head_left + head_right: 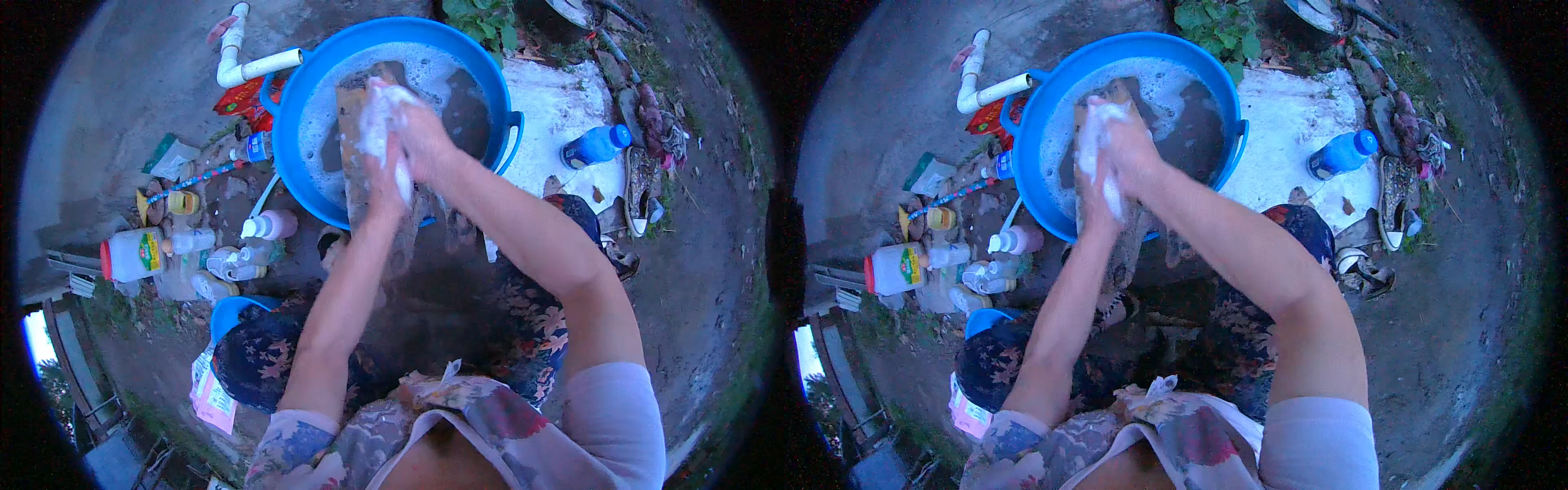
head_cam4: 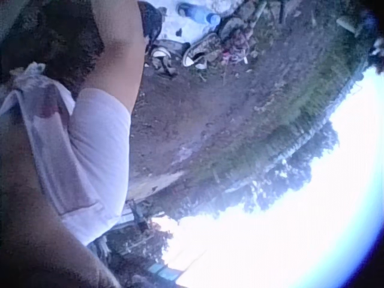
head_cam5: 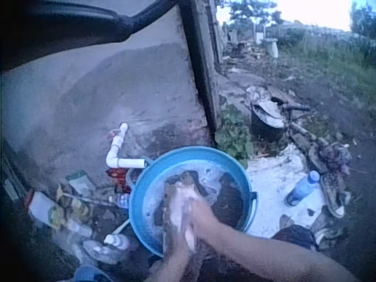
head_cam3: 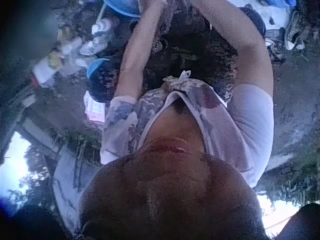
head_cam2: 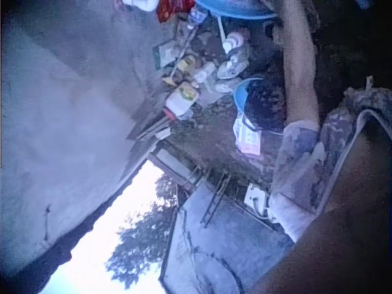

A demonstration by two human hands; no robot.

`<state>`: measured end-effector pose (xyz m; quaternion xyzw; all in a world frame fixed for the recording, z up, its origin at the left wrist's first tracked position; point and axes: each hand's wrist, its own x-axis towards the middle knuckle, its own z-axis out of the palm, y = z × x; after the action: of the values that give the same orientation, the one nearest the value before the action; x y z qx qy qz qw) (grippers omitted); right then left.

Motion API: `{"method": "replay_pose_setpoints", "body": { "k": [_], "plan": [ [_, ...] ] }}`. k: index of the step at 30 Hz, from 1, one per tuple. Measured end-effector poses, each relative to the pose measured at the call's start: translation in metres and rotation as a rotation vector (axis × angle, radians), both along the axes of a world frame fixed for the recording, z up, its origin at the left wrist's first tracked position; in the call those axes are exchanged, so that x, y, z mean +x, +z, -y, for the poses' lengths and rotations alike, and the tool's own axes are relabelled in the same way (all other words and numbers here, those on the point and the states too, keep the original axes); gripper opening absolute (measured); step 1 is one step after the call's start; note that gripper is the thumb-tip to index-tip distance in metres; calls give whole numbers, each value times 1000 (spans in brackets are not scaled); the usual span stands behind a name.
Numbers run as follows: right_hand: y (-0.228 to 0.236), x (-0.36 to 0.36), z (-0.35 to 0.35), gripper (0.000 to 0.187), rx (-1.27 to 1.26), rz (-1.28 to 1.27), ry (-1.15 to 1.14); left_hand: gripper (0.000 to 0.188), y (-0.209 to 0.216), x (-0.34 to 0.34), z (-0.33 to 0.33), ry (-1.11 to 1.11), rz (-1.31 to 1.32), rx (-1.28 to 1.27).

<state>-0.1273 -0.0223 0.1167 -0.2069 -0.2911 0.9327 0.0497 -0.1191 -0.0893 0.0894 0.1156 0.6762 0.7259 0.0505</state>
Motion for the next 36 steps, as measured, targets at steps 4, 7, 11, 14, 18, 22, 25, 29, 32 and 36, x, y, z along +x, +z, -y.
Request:
{"method": "replay_pose_setpoints", "body": {
  "k": [4, 7, 11, 14, 18, 22, 25, 29, 32, 36],
  "plan": [
    [10, 5, 12, 35, 86, 149, 142, 44, -2, -43, 20, 27, -431, -438],
    [6, 0, 7, 39, 91, 221, 163, 41, -2, -43, 14, 15, -306, -330],
    [-16, -9, 21, 37, 440, 165, 120, 40, -8, -36, 16, 46, -197, -160],
    [-42, -29, 19, 34, 979, 73, 241, 41, -12, -37, 17, 38, 218, 253],
    [-17, -24, 19, 33, 1134, 87, 178, 48, -13, -38, 18, 39, 388, 421],
    [-20, -27, 18, 33, 1255, 110, 60, 52, -1, -35, 16, -39, 511, 535],
    [-2, -6, 42, 30, 1433, 38, -95, 52, -31, -68, 53, -531, 515, 822],
    [-19, -10, 74, 34, 1438, -16, -185, 47, -60, -74, 80, -524, 460, 795],
    [-43, -49, -4, 32, 1413, 292, 20, 47, 8, -11, -1, -209, 584, 538],
    [-23, -8, 53, 31, 1400, -187, -40, 45, 0, -50, 39, -478, 479, 654]
  ]
}}
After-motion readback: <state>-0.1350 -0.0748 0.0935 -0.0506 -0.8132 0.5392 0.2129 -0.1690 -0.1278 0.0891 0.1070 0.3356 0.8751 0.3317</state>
